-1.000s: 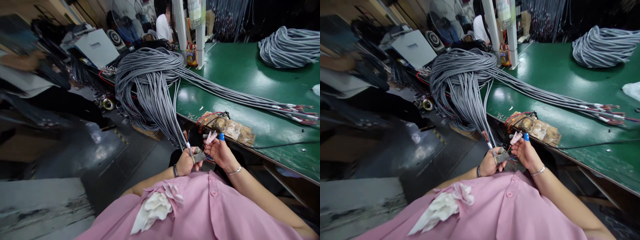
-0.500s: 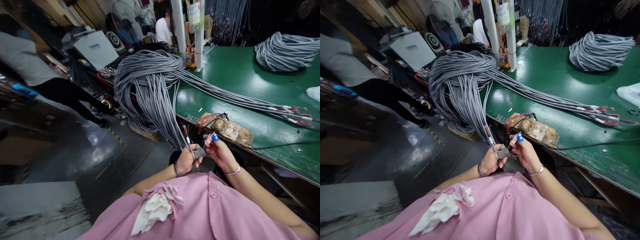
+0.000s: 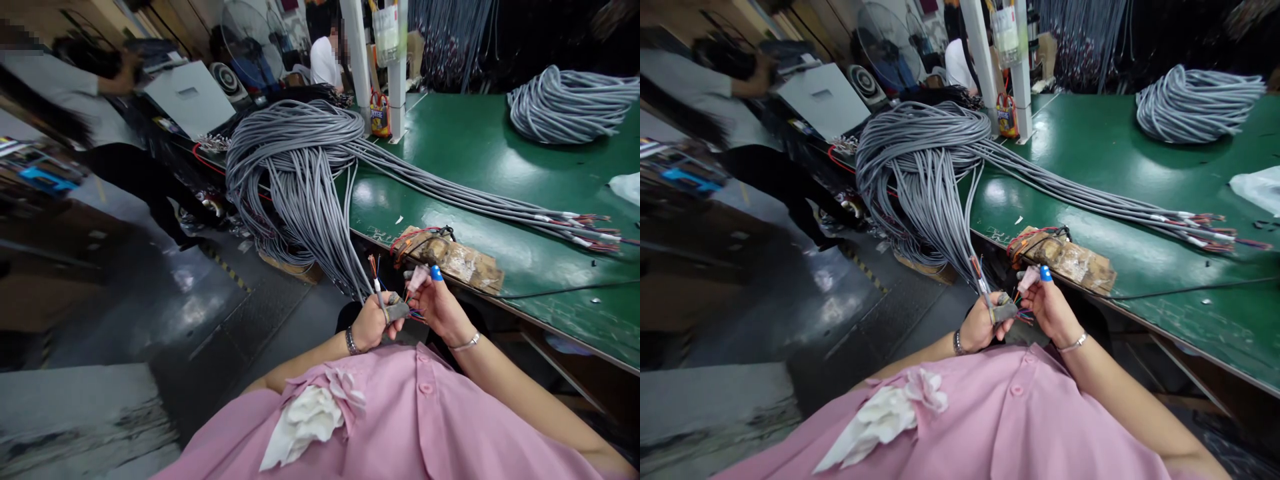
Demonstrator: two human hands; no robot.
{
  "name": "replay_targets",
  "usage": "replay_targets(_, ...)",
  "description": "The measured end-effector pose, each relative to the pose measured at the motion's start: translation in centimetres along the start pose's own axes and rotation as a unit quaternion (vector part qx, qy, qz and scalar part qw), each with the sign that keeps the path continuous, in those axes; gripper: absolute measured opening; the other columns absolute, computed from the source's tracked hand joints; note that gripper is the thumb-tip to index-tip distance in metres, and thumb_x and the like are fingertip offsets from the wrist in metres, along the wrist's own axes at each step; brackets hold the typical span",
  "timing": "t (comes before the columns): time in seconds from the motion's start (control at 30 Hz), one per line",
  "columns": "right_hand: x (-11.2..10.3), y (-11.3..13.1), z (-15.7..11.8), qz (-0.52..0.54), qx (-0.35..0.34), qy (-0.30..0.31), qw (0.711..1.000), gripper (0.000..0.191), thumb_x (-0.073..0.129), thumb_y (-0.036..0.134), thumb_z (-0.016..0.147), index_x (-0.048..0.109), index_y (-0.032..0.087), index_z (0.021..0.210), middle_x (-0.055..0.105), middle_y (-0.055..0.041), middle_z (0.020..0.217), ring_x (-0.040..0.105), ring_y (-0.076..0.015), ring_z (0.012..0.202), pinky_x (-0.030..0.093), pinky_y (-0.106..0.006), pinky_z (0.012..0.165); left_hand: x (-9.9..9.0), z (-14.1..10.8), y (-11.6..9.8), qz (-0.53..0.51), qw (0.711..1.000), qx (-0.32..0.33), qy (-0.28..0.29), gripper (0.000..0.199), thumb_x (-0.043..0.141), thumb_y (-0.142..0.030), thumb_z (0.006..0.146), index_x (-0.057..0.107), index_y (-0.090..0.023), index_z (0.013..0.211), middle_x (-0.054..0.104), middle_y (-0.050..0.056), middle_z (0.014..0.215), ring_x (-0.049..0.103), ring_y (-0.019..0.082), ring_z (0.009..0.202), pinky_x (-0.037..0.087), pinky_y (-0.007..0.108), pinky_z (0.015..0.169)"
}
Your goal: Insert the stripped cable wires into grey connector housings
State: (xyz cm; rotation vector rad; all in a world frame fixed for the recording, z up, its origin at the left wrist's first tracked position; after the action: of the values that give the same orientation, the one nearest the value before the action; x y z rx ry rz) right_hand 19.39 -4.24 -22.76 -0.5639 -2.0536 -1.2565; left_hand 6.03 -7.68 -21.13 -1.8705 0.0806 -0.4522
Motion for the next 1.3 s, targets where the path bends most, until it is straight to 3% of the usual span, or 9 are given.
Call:
replay_targets(0.1, 0.1, 0.1, -0.1, -0.001, 0.02, 0.014, 1.0, 0.053, 0.055, 0.068, 0.076, 0.067, 0.017, 0.084, 0.064, -0.005, 0.081, 0.055, -0.0111, 0.062, 0.045, -0.022, 0.053, -0.1, -0.8, -0.1, 0.013, 1.0, -0.004, -0.002, 0.038, 0.069, -0.045, 0.073, 0.053, -0.012, 0.063, 0.056, 0.001, 0.051, 0.043, 0.006, 0.033, 0.027, 0.017, 0.032)
replay_targets(0.17, 0.1, 0.3, -0.1, -0.012, 0.017, 0.014, 1.0, 0.048, 0.059, 0.064, 0.076, 0.067, 0.017, 0.085, 0.063, -0.0044, 0.081, 0.054, -0.0108, 0.062, 0.045, -0.022, 0.053, -0.2, -1.1, -0.4, 0.009, 1.0, 0.001, -0.018, 0.038, 0.069, -0.044, 0.073, 0.052, -0.013, 0.063, 0.056, 0.0, 0.052, 0.043, 0.006, 0.033, 0.028, 0.017, 0.033)
replay_targets(0.3, 0.2, 0.6, -0.2, -0.048, -0.034, 0.004, 0.998, 0.029, 0.066, 0.046, 0.079, 0.066, 0.018, 0.085, 0.061, -0.0023, 0.076, 0.051, -0.0108, 0.061, 0.044, -0.023, 0.055, 0.2, -1.1, -1.0, -0.006, 0.998, 0.033, -0.045, 0.037, 0.067, -0.044, 0.075, 0.052, -0.013, 0.063, 0.055, 0.0, 0.052, 0.043, 0.006, 0.033, 0.028, 0.018, 0.034)
replay_targets(0.5, -0.6, 0.4, -0.2, -0.09, -0.119, -0.036, 0.988, 0.04, 0.06, 0.058, 0.08, 0.067, 0.018, 0.082, 0.063, -0.0046, 0.079, 0.052, -0.0128, 0.064, 0.042, -0.026, 0.057, 0.7, -0.6, -1.0, 0.004, 0.996, 0.047, -0.073, 0.038, 0.065, -0.046, 0.077, 0.051, -0.013, 0.064, 0.055, 0.0, 0.053, 0.044, 0.006, 0.034, 0.028, 0.018, 0.034)
replay_targets(0.67, -0.3, -0.2, 0.6, -0.023, -0.035, 0.003, 0.999, 0.045, 0.062, 0.061, 0.077, 0.068, 0.017, 0.084, 0.062, -0.0037, 0.074, 0.052, -0.0121, 0.061, 0.044, -0.025, 0.056, 1.1, -0.2, -0.7, 0.002, 0.997, 0.05, -0.063, 0.037, 0.065, -0.045, 0.078, 0.051, -0.013, 0.065, 0.056, 0.0, 0.054, 0.044, 0.006, 0.034, 0.029, 0.018, 0.033)
replay_targets(0.9, 0.0, -0.1, 0.9, 0.004, -0.043, -0.02, 0.999, 0.039, 0.07, 0.055, 0.072, 0.068, 0.019, 0.086, 0.065, -0.0031, 0.075, 0.054, -0.0116, 0.059, 0.044, -0.025, 0.055, 1.1, 0.2, -0.4, 0.022, 0.996, 0.048, -0.07, 0.037, 0.064, -0.045, 0.078, 0.05, -0.013, 0.065, 0.056, -0.001, 0.054, 0.044, 0.006, 0.034, 0.029, 0.017, 0.034)
replay_targets(1.2, 0.0, 0.1, 0.0, 0.018, 0.009, 0.017, 1.0, 0.052, 0.053, 0.07, 0.076, 0.065, 0.02, 0.084, 0.064, -0.0042, 0.079, 0.054, -0.0126, 0.06, 0.043, -0.025, 0.053, 0.7, -0.8, -0.3, 0.011, 0.995, 0.031, -0.094, 0.04, 0.067, -0.05, 0.073, 0.051, -0.014, 0.065, 0.055, -0.001, 0.053, 0.043, 0.006, 0.034, 0.03, 0.018, 0.033)
replay_targets(1.3, -0.1, 0.5, 0.0, 0.004, 0.015, 0.033, 0.999, 0.049, 0.055, 0.067, 0.078, 0.065, 0.02, 0.086, 0.064, -0.0047, 0.08, 0.053, -0.0121, 0.06, 0.044, -0.024, 0.054, 0.5, -1.2, -0.4, 0.01, 0.993, 0.049, -0.107, 0.04, 0.067, -0.049, 0.073, 0.051, -0.014, 0.065, 0.055, 0.0, 0.053, 0.043, 0.006, 0.034, 0.03, 0.018, 0.034)
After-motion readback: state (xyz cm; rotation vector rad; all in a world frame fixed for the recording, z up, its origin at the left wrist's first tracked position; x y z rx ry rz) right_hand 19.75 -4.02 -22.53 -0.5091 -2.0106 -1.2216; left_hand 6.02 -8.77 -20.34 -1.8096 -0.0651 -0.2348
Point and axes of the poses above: each hand's wrist, its own z-axis towards the middle knuckle, its own x-axis out of the palm, y = z × x, the point moved 4 cm from there along z, towards the middle knuckle
